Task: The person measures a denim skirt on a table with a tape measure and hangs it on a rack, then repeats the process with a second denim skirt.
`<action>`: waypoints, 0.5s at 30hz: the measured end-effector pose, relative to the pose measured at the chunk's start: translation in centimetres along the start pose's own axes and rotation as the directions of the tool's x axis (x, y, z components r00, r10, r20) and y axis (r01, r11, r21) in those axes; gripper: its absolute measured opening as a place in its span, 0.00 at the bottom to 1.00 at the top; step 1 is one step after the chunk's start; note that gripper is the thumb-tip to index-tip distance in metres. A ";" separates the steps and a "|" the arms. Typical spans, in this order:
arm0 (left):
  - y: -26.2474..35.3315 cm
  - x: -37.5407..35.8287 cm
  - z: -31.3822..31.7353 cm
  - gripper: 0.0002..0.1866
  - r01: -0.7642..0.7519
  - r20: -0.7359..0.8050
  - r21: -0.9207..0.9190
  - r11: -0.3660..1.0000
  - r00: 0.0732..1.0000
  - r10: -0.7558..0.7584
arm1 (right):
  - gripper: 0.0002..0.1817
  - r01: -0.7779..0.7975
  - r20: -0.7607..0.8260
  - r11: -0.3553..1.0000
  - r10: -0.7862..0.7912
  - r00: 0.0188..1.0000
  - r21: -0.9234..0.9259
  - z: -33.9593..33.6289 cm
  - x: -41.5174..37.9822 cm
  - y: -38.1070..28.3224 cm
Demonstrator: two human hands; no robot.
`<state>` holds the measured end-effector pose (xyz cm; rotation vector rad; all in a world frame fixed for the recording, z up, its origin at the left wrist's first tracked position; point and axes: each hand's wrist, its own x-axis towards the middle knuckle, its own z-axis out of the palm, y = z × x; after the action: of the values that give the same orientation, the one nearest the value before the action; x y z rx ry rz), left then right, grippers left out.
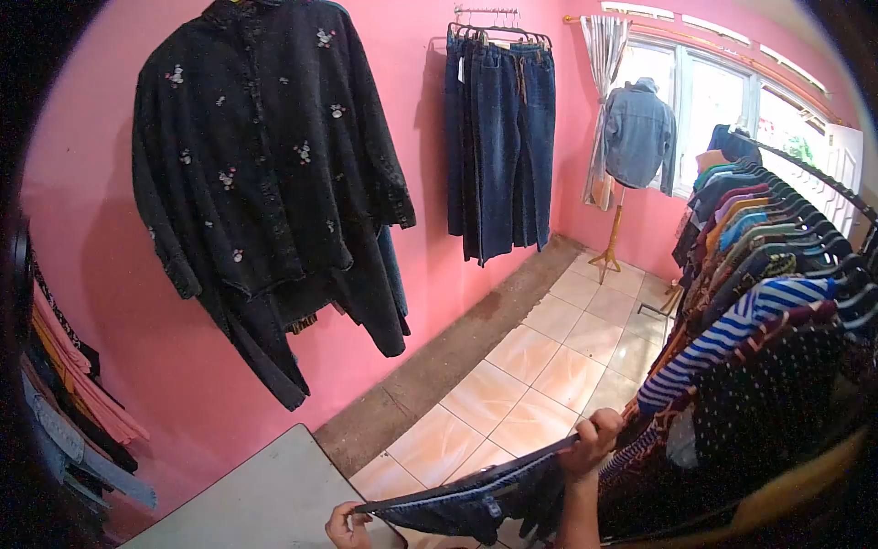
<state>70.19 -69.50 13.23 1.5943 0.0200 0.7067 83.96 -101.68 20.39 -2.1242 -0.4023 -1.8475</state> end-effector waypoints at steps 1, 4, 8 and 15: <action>-0.5 0.5 0.5 0.13 0.005 -0.003 0.006 1.000 1.000 -0.005 | 0.07 0.013 -0.005 1.000 -0.013 1.000 0.017 1.3 0.2 0.3; -1.9 2.5 2.9 0.12 -0.112 -0.102 0.141 0.984 0.987 0.127 | 0.20 -0.034 0.047 0.993 0.029 0.998 0.114 5.4 -0.2 2.5; -5.7 4.5 6.3 0.13 -0.078 -0.185 0.270 0.960 0.974 0.132 | 0.18 -0.004 0.056 0.985 -0.006 0.998 0.171 10.6 0.4 5.9; -10.4 14.2 17.4 0.17 -0.060 -0.358 0.425 0.903 0.905 0.229 | 0.09 0.045 0.090 0.971 -0.068 0.994 0.236 20.9 2.4 15.0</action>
<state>93.45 -77.47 10.15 1.8299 0.3736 1.2037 109.25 -107.07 19.44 -2.0652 -0.6746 -1.6380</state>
